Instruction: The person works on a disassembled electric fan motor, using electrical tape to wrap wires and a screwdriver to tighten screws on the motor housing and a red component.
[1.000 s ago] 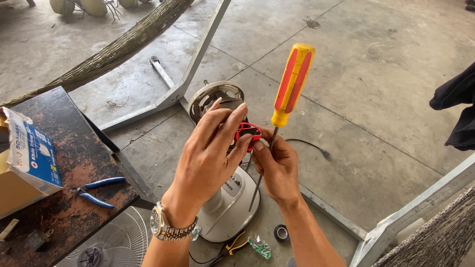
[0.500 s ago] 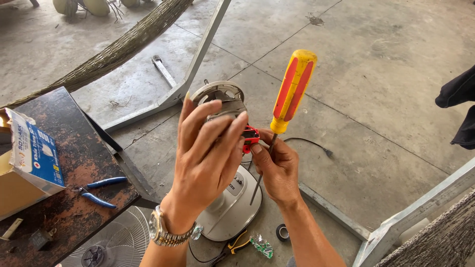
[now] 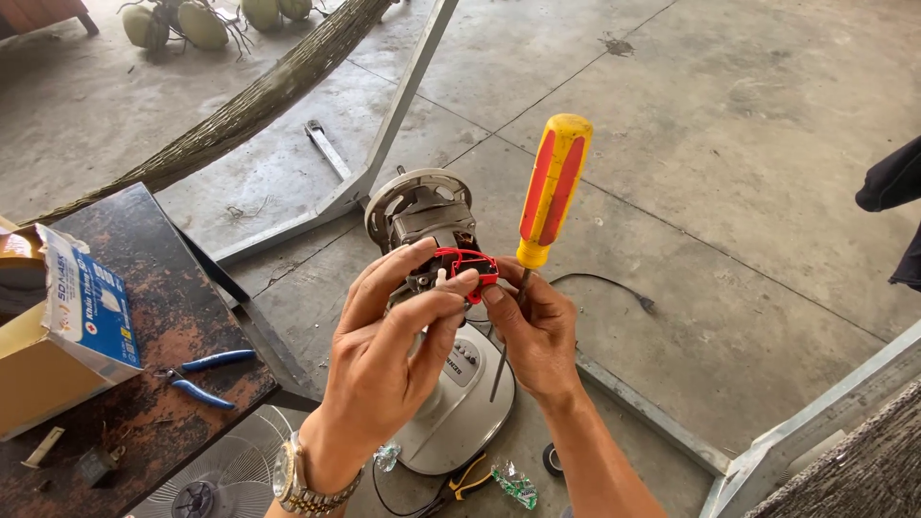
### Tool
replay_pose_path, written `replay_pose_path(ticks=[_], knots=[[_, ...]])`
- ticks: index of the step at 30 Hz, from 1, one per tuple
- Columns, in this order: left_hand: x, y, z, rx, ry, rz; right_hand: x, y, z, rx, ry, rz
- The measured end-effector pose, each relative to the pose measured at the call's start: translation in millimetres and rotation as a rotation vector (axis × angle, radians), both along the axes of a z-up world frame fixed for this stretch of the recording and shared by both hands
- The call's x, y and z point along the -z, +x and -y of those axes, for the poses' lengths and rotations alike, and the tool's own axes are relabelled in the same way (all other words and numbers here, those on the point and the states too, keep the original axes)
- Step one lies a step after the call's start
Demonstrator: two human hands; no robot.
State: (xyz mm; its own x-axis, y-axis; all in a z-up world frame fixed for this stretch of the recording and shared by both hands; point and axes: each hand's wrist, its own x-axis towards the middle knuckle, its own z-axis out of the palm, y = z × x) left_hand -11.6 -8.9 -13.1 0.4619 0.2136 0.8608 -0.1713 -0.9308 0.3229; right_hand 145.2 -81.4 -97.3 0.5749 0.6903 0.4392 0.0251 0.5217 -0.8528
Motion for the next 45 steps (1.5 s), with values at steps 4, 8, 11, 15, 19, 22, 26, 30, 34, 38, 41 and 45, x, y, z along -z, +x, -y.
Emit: replay_pose_path(ticks=[4, 8, 11, 15, 19, 22, 26, 30, 34, 38, 41, 45], knots=[[0.4, 6.7, -1.5, -0.215, 0.273, 0.066, 0.3, -1.6, -1.4, -0.053, 0.074, -0.061], [28.1, 16.0, -10.5, -0.401, 0.339, 0.104, -0.1, -0.8, -1.3, -0.063, 0.097, -0.024], [54.8, 18.7, -21.1, -0.454, 0.334, 0.041, 1.0, -1.4, -2.0, -0.109, 0.150, -0.068], [55.4, 24.0, -23.6, -0.412, 0.303, 0.070, 6.8, 1.0, -3.2, -0.081, 0.121, -0.052], [54.9, 26.2, -24.7, -0.377, 0.289, 0.086, 9.9, 1.9, -4.4, -0.050, 0.105, -0.047], [52.8, 24.6, -26.2, -0.354, 0.303, 0.052, 12.3, 2.4, -5.4, -0.027, 0.094, -0.038], [51.2, 17.3, -30.6, -0.316, 0.351, -0.048, 9.5, 1.5, -5.0, 0.026, 0.079, 0.035], [44.1, 12.9, -30.2, -0.300, 0.396, -0.099, 3.8, 1.1, -2.7, 0.002, 0.094, 0.039], [38.0, 9.7, -28.0, -0.306, 0.420, -0.155, 5.3, 2.2, -2.6, 0.010, 0.064, 0.045], [40.2, 11.0, -28.4, -0.329, 0.437, -0.167, 16.2, 4.3, -2.4, 0.008, -0.057, -0.048], [38.1, 12.8, -26.9, -0.357, 0.449, -0.164, 4.5, 2.0, 0.3, 0.004, -0.044, -0.025], [36.8, 13.1, -26.7, -0.323, 0.441, -0.150, 1.8, 2.7, 1.5, 0.018, -0.075, 0.011]])
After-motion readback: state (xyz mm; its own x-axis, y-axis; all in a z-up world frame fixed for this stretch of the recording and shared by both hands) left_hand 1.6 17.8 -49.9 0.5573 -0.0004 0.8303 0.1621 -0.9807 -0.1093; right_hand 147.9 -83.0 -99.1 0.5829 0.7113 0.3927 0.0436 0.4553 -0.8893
